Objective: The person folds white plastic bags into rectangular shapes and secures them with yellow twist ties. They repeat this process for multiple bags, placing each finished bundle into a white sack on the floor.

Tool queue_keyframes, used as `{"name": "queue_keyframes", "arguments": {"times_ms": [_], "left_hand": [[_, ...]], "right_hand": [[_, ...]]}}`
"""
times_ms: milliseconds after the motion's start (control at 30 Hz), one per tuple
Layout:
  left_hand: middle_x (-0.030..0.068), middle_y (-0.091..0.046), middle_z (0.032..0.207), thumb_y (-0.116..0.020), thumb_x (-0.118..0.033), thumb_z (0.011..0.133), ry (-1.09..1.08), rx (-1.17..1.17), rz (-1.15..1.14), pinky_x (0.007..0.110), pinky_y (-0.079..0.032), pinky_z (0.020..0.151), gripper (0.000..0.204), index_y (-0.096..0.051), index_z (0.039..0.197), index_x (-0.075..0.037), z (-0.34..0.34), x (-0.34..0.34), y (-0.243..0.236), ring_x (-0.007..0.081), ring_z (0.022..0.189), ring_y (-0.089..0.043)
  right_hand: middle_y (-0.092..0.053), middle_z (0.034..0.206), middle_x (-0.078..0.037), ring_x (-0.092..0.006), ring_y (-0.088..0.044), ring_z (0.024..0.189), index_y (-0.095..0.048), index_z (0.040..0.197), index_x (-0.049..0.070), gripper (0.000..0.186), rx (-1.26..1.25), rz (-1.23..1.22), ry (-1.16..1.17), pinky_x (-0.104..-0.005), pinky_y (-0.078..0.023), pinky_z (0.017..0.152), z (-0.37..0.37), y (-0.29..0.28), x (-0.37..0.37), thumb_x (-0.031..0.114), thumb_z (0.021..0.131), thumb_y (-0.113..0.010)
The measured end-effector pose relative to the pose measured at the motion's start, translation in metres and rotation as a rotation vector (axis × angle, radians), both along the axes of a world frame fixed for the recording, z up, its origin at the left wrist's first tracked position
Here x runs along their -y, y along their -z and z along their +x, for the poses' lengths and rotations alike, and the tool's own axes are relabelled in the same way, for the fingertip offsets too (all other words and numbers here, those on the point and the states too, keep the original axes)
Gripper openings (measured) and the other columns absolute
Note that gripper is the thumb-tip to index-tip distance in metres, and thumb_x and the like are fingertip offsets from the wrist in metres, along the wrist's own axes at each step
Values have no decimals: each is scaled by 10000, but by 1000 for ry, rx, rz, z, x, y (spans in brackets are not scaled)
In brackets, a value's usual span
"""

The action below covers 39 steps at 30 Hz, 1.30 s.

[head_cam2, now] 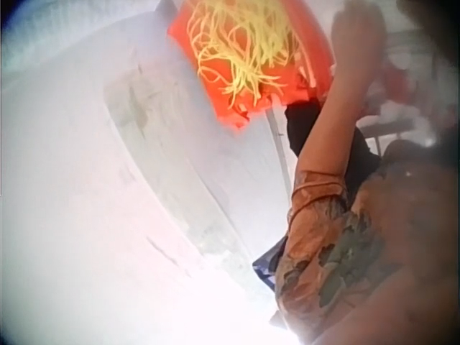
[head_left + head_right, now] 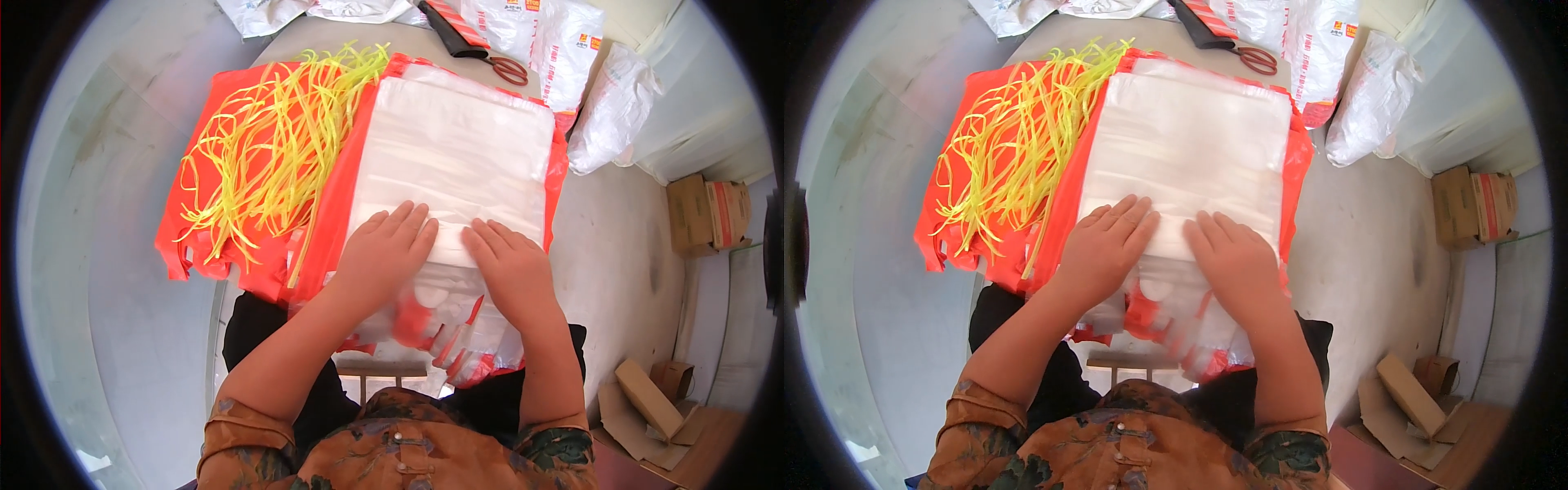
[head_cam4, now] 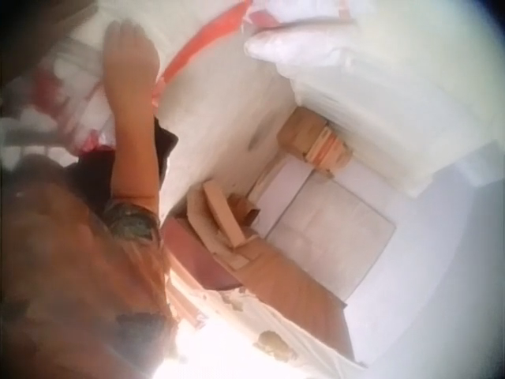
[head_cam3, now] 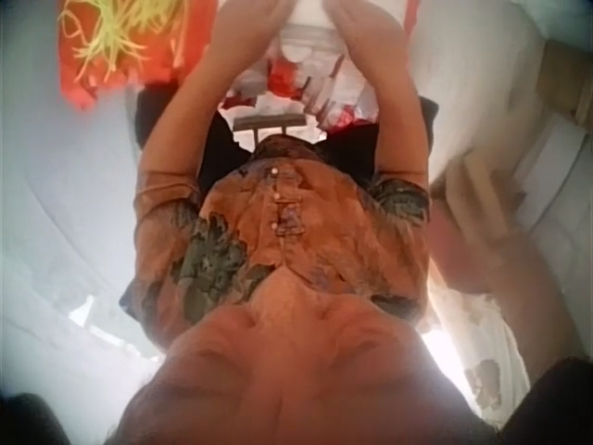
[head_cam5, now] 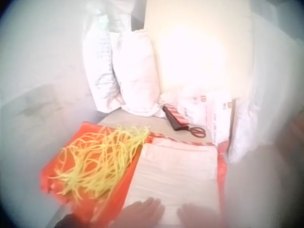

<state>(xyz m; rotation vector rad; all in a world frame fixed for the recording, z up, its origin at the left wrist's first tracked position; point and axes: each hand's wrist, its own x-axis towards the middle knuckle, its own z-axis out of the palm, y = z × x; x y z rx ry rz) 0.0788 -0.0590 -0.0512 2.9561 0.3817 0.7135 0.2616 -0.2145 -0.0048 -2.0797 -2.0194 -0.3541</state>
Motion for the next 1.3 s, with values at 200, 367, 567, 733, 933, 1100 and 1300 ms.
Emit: {"name": "queue_keyframes", "arguments": {"times_ms": [200, 367, 567, 733, 933, 1100, 1300], "left_hand": [[137, -735, 1302, -632, -116, 925, -25, 33, -42, 449, -574, 970, 386, -673, 1304, -60, -5, -4, -5, 315, 1216, -707], [150, -757, 1211, -636, -106, 942, -152, -172, -670, 450, -589, 891, 394, -651, 1324, -10, -8, -6, -36, 359, 1079, -736], [122, -737, 1230, -651, 51, 924, -37, 258, -2064, 384, -604, 967, 517, -582, 1435, 11, -18, -9, -26, 221, 1104, -734], [167, -629, 1405, -602, 80, 911, -86, 287, -2248, 400, -574, 1041, 733, -356, 1596, -10, -8, -2, -18, 240, 1226, -682], [186, -537, 1503, -605, 112, 866, -112, 258, -2185, 416, -543, 1094, 885, -221, 1650, -37, -7, -1, -19, 273, 1341, -608], [169, -508, 1534, -623, 139, 830, -75, 264, -2204, 416, -522, 1118, 968, -177, 1664, -66, -7, 1, -15, 269, 1383, -574], [146, -493, 1536, -642, 123, 820, -45, 131, -2022, 403, -489, 1132, 1061, -65, 1684, -92, -7, 4, -3, 244, 1408, -539]], "right_hand": [[-730, 1236, -114, -304, -682, 1198, -681, 1149, 67, 288, 62, 148, 122, -472, -495, 1082, 30, -8, 15, 101, 864, -690], [-606, 1461, -170, -330, -573, 1362, -573, 1349, 74, 507, -271, 758, 283, -498, -407, 1192, 52, -3, 12, 330, 954, -762], [-532, 1523, -183, -284, -540, 1371, -163, 1676, 99, 869, -1916, 515, 0, -457, -433, 1177, 39, 15, 0, 512, 1061, -618], [-554, 1522, -185, -257, -603, 1322, -69, 1712, 117, 759, -2049, 51, 134, -434, -481, 1126, -1, 27, -15, 243, 1108, -511], [-573, 1450, -153, -188, -595, 1233, -63, 1720, 120, 868, -1885, -17, 166, -351, -487, 1056, -6, 19, -17, 54, 1029, -585], [-551, 1468, -140, -182, -588, 1257, -302, 1672, 95, 747, -1860, -33, 132, -328, -482, 1077, -12, 17, -17, 19, 1004, -627], [-482, 1586, -117, -211, -522, 1398, -445, 1600, 20, 655, -1703, -93, 145, -355, -424, 1174, -8, 26, -17, -15, 973, -631]]}}
